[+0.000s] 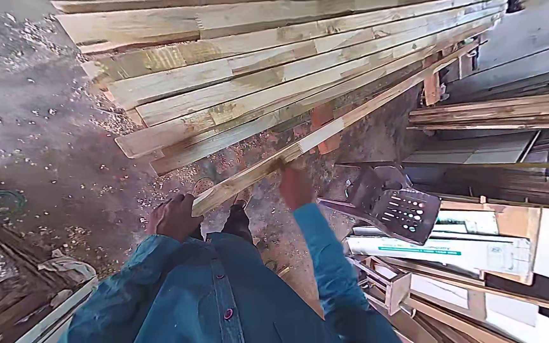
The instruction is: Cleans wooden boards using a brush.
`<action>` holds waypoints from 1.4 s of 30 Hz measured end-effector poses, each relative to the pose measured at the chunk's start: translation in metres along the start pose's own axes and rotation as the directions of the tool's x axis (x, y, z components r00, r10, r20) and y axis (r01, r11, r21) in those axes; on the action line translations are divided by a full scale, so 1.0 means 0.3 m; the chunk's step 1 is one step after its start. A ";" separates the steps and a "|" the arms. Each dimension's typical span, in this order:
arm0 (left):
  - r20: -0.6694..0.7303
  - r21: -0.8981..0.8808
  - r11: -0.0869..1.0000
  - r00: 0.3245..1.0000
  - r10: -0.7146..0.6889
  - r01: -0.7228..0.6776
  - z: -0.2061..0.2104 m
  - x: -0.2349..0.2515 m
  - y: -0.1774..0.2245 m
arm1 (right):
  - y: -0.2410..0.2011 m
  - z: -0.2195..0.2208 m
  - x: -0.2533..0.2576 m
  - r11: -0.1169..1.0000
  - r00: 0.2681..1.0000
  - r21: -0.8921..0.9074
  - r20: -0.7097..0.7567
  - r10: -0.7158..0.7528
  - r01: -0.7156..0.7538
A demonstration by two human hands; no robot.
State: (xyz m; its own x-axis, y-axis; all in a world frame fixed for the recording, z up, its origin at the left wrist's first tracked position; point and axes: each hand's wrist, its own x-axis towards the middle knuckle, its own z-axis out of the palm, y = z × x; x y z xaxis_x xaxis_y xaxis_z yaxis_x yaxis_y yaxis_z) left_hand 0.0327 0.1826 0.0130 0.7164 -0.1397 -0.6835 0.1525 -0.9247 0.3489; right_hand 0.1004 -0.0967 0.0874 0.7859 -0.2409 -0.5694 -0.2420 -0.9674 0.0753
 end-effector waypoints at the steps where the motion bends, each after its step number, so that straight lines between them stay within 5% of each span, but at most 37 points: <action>1: 0.015 -0.004 1.000 1.000 -0.013 0.013 -0.008 0.000 0.009 | -0.054 0.034 -0.054 0.998 0.998 0.009 0.011 -0.061 0.060; 4: -0.009 0.004 1.000 1.000 -0.007 0.007 0.003 0.003 -0.003 | -0.035 0.068 -0.055 0.993 0.994 0.089 0.068 -0.087 0.081; 9: -0.044 -0.015 1.000 0.999 -0.005 0.004 0.028 -0.011 -0.021 | 0.275 -0.015 0.213 0.968 0.977 0.233 -0.167 0.136 -0.094; 17: -0.031 -0.084 0.996 0.999 -0.033 0.030 0.028 -0.024 -0.016 | 0.275 -0.081 0.269 0.986 0.988 0.146 -0.122 0.096 -0.078; 23: -0.073 -0.116 0.993 0.997 -0.032 0.024 0.043 -0.024 -0.008 | 0.042 -0.055 0.092 0.980 0.989 0.151 -0.051 0.136 -0.127; 27: -0.173 0.016 1.000 0.985 -0.008 0.011 0.058 -0.034 0.026 | -0.236 0.184 -0.237 0.967 0.976 0.151 0.041 -0.214 0.206; 30: -0.147 0.239 0.971 0.987 0.063 -0.026 0.038 -0.004 0.080 | -0.294 0.282 -0.328 0.898 0.918 0.291 0.126 -0.377 0.329; 35: 0.195 0.130 0.992 0.981 -0.014 -0.011 -0.111 0.042 0.071 | 0.021 0.342 -0.215 0.783 0.997 0.616 -0.043 -0.067 0.079; 39: 0.235 -0.056 0.997 0.969 0.070 -0.059 -0.172 0.086 -0.008 | 0.428 0.469 -0.110 0.703 0.967 0.672 0.084 0.241 -0.233; 42: 0.118 -0.221 0.975 0.992 0.043 -0.016 -0.155 0.105 -0.015 | 0.712 0.650 -0.096 0.596 0.849 0.611 0.300 0.435 -0.522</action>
State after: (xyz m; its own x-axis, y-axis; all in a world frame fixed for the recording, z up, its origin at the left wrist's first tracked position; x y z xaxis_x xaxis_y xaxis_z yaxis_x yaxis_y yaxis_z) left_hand 0.0863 0.1988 0.0198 0.6369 -0.2200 -0.7388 0.2877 -0.8213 0.4926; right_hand -0.0847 -0.2810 -0.0397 0.3906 -0.6020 -0.6964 -0.9017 -0.4024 -0.1579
